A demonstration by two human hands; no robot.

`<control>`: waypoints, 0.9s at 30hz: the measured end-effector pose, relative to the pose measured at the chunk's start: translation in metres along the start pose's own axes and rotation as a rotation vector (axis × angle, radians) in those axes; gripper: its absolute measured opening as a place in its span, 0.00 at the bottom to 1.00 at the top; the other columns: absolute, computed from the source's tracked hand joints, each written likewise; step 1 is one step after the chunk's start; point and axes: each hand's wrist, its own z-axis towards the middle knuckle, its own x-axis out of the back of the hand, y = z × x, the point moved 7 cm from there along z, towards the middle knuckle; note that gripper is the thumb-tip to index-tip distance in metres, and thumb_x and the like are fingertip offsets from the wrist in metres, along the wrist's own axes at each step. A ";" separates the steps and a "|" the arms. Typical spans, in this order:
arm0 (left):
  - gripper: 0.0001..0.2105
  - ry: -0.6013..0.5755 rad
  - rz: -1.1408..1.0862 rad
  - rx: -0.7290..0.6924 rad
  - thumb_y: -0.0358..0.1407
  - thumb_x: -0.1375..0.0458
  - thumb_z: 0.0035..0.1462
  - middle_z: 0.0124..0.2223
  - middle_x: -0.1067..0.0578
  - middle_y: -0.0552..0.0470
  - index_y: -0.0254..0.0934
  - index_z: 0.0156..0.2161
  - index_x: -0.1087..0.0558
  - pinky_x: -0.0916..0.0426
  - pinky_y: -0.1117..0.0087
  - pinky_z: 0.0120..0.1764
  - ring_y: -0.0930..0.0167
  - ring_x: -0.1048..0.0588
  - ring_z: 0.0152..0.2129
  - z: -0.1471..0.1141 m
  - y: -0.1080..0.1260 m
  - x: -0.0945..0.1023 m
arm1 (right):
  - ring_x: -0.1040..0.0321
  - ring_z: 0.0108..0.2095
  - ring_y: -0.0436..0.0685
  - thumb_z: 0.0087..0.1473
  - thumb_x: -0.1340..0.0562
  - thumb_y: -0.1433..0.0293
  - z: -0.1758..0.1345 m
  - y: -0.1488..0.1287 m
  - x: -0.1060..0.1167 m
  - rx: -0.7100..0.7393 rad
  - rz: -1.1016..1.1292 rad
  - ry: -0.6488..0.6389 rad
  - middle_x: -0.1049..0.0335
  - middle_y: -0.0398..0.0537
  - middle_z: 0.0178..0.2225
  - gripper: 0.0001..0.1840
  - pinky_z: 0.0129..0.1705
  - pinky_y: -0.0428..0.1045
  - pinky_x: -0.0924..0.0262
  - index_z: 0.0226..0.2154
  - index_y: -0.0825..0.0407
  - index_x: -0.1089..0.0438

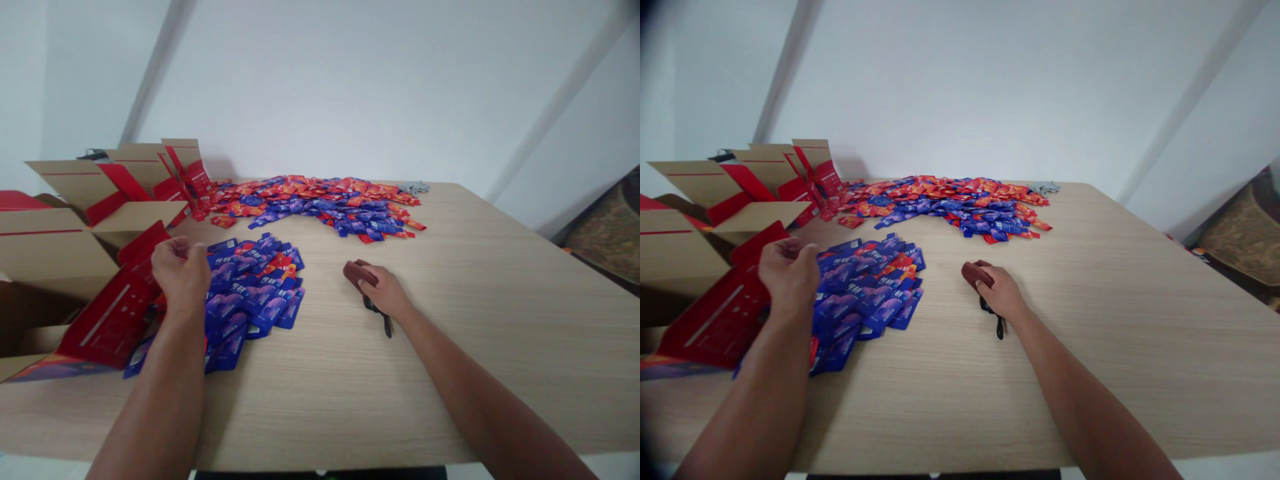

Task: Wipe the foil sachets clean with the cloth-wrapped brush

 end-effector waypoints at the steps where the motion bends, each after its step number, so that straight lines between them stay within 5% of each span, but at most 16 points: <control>1: 0.19 0.020 -0.009 0.019 0.39 0.39 0.63 0.44 0.26 0.51 0.29 0.54 0.28 0.32 0.65 0.46 0.69 0.30 0.38 0.000 -0.001 0.001 | 0.24 0.55 0.64 0.58 0.36 0.71 0.000 0.000 0.000 -0.001 0.000 0.004 0.21 0.48 0.57 0.20 0.59 0.59 0.33 0.52 0.44 0.20; 11: 0.18 0.067 -0.064 0.009 0.39 0.35 0.58 0.43 0.25 0.52 0.32 0.51 0.25 0.31 0.64 0.47 0.67 0.27 0.38 -0.010 0.011 0.001 | 0.25 0.55 0.64 0.58 0.36 0.72 -0.001 0.000 0.000 0.001 0.000 -0.008 0.21 0.48 0.57 0.21 0.60 0.59 0.34 0.52 0.44 0.20; 19: 0.16 -0.018 -0.088 -0.121 0.39 0.36 0.60 0.51 0.22 0.45 0.35 0.52 0.24 0.29 0.59 0.51 0.61 0.24 0.46 -0.040 0.053 -0.014 | 0.26 0.57 0.65 0.58 0.35 0.71 0.000 -0.001 -0.001 0.038 0.015 -0.004 0.22 0.48 0.59 0.22 0.61 0.61 0.35 0.54 0.43 0.21; 27: 0.08 -0.346 -0.271 -0.359 0.41 0.40 0.65 0.47 0.19 0.49 0.41 0.45 0.23 0.30 0.61 0.53 0.61 0.21 0.46 -0.117 0.125 -0.050 | 0.26 0.58 0.65 0.58 0.36 0.72 0.000 -0.009 0.000 0.061 0.012 -0.013 0.22 0.47 0.58 0.21 0.61 0.60 0.35 0.53 0.43 0.22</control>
